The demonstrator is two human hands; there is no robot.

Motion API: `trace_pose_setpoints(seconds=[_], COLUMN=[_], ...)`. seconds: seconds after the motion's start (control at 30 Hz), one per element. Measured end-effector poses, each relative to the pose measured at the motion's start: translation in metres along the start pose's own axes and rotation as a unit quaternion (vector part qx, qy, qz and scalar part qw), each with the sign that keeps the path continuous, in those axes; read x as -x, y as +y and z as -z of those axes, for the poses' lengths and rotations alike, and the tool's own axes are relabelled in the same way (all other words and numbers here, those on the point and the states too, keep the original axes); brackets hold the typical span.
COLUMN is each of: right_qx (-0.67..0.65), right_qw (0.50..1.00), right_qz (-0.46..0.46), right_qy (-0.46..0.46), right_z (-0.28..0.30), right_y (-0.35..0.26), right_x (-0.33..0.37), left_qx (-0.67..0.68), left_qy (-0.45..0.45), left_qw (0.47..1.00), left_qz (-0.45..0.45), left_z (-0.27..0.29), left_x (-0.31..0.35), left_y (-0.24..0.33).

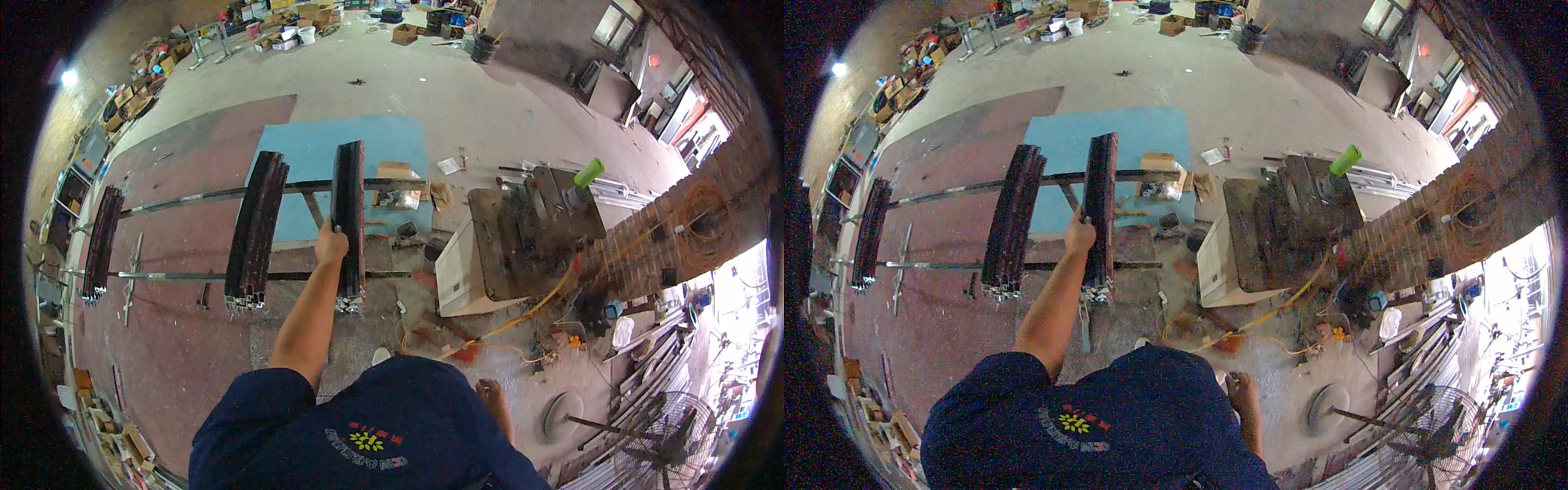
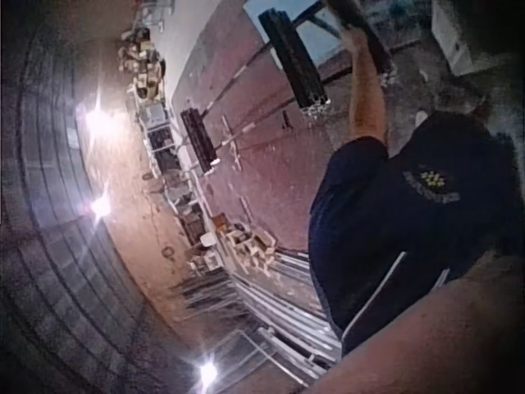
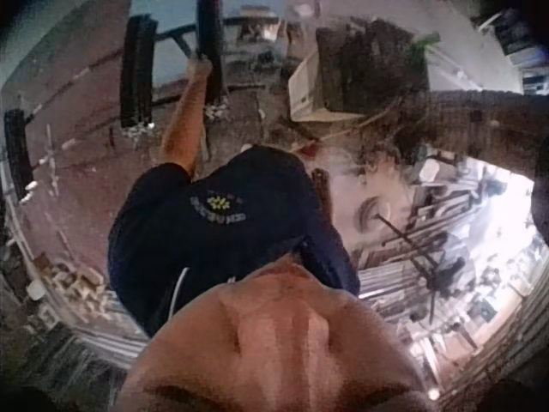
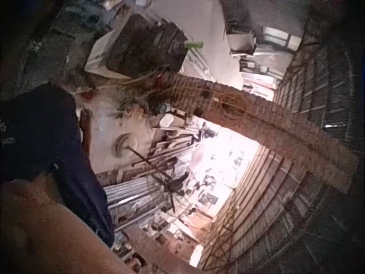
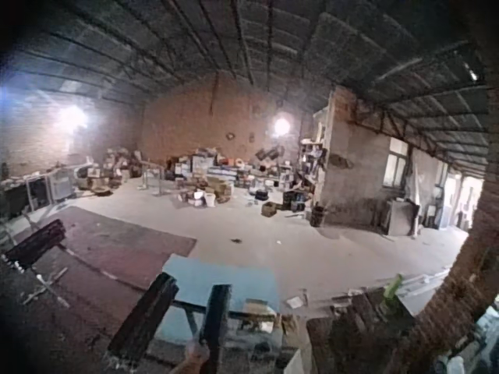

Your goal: The person repeatedly files the edges of long black metal bars using a hand file. They pick up each bar, file one edge, then place it on a nearby rack. The process is repeated for multiple bars in a workshop setting.

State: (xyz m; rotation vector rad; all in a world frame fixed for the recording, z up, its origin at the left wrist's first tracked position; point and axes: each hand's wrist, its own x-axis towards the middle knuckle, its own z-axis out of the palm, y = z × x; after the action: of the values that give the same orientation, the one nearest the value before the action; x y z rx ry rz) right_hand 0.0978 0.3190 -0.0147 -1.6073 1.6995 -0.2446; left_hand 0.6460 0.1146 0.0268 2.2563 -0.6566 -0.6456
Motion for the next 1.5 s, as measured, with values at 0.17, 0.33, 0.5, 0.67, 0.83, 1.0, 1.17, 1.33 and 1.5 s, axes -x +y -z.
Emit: trace_pose_setpoints(seconds=[0.17,0.33,0.5,0.67,0.83,1.0,1.17,1.33,1.5], right_qx=[0.008,0.049,-0.027,-0.043,-0.044,0.029,0.003,-0.086,-0.085], right_qw=[0.999,0.999,0.998,0.997,0.997,0.997,0.996,0.986,0.988], right_qz=[0.012,-0.009,-0.050,-0.028,-0.024,-0.038,-0.001,-0.023,-0.027], right_qy=[0.031,0.015,-0.018,-0.063,-0.056,-0.058,-0.091,-0.141,-0.128], right_z=[0.002,0.010,-0.011,-0.015,-0.018,0.002,-0.015,-0.017,-0.011], right_y=[0.015,-0.002,0.032,0.031,0.042,0.003,0.047,0.041,0.036], right_x=[-0.007,-0.005,-0.006,-0.013,-0.026,-0.016,-0.029,-0.025,-0.035], left_qx=[-0.042,-0.059,-0.076,-0.040,-0.243,-0.280,-0.230,-0.253,-0.305], left_qy=[0.017,0.018,-0.004,0.104,0.311,0.177,0.052,0.085,0.191], left_qw=[0.999,0.998,0.997,0.992,0.893,0.940,0.967,0.959,0.933], left_qz=[0.000,0.031,0.016,-0.062,-0.217,0.083,0.100,0.091,0.000], left_z=[0.016,0.034,0.051,0.065,0.133,0.202,0.217,0.229,0.251], left_x=[0.006,-0.010,0.013,0.010,-0.028,-0.032,-0.036,-0.038,-0.010], left_y=[0.002,-0.011,0.015,0.000,-0.040,-0.067,-0.061,-0.068,-0.054])
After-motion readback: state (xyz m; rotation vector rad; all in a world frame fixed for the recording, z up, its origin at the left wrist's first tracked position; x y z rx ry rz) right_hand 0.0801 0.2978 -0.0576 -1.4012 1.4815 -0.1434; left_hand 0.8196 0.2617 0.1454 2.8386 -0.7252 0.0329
